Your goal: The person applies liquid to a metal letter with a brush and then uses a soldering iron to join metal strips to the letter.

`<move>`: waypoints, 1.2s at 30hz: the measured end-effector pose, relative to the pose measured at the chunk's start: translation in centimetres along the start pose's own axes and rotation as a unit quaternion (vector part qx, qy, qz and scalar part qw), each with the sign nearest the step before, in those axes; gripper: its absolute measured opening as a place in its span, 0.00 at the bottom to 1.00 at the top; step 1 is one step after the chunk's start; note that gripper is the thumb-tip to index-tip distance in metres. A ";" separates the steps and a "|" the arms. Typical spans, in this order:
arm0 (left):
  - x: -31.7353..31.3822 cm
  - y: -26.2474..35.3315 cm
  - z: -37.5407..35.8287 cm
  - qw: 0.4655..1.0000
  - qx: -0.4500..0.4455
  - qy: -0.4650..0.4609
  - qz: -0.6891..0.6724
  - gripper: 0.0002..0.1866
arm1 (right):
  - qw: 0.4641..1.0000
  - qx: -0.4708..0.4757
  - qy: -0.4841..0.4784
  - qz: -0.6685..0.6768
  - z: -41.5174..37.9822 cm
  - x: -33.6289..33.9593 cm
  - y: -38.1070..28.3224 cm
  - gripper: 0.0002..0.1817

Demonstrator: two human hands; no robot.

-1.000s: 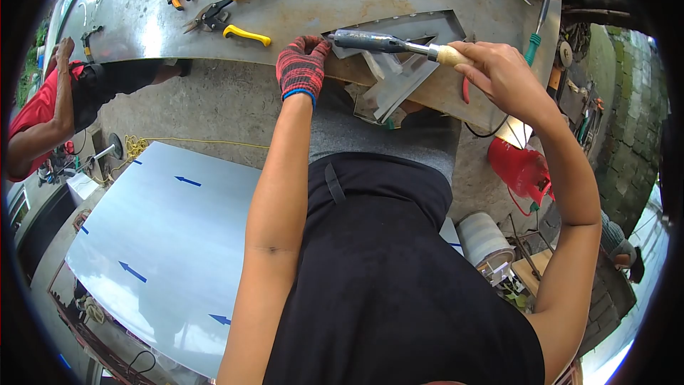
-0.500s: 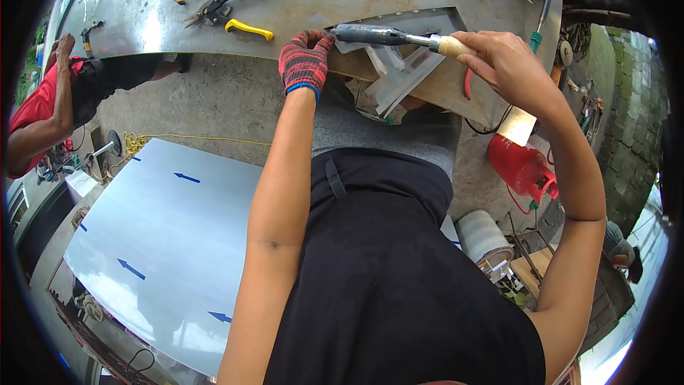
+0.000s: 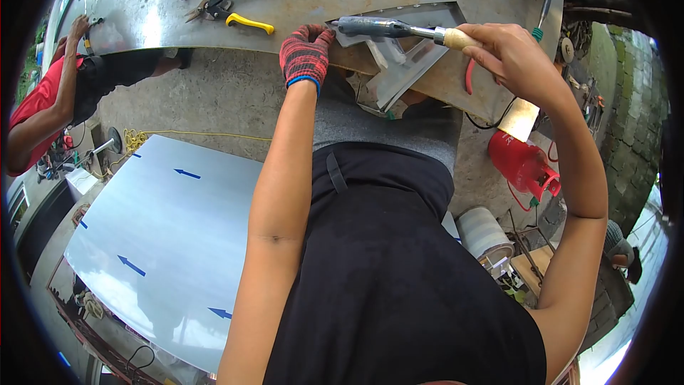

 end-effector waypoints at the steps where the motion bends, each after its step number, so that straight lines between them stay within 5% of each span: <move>1: 0.0 0.0 0.0 1.000 0.005 -0.005 -0.002 0.16 | 1.000 0.000 -0.002 0.001 -0.1 0.2 -0.1 0.17; 25: -0.2 -1.2 0.7 0.999 -0.031 0.015 -0.002 0.16 | 0.998 0.038 0.049 -0.024 -2.2 0.4 2.1 0.17; 27: -0.6 -1.8 1.4 0.999 -0.048 -0.002 -0.016 0.16 | 0.997 0.013 0.035 0.063 -3.6 2.0 1.8 0.17; 29: -0.5 -2.0 1.2 0.996 -0.068 -0.009 -0.054 0.17 | 0.987 -0.076 0.068 0.126 -6.1 2.4 3.3 0.20; 32: -2.8 -5.6 5.2 0.997 -0.038 -0.026 -0.055 0.15 | 0.977 -0.037 0.181 0.111 -9.5 4.2 5.7 0.20; 36: -0.9 -2.0 1.6 0.997 -0.037 -0.002 -0.068 0.13 | 0.888 -0.197 0.391 0.141 -14.8 2.3 10.4 0.21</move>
Point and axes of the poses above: each hand's wrist, its own z-axis towards the middle knuckle, its own x-axis out of the back of the hand, y = z × x, the point moved 4 cm from there along z, towards the middle knuckle, and after that the axes turned 4 degrees about x, right-handed, at the moved point
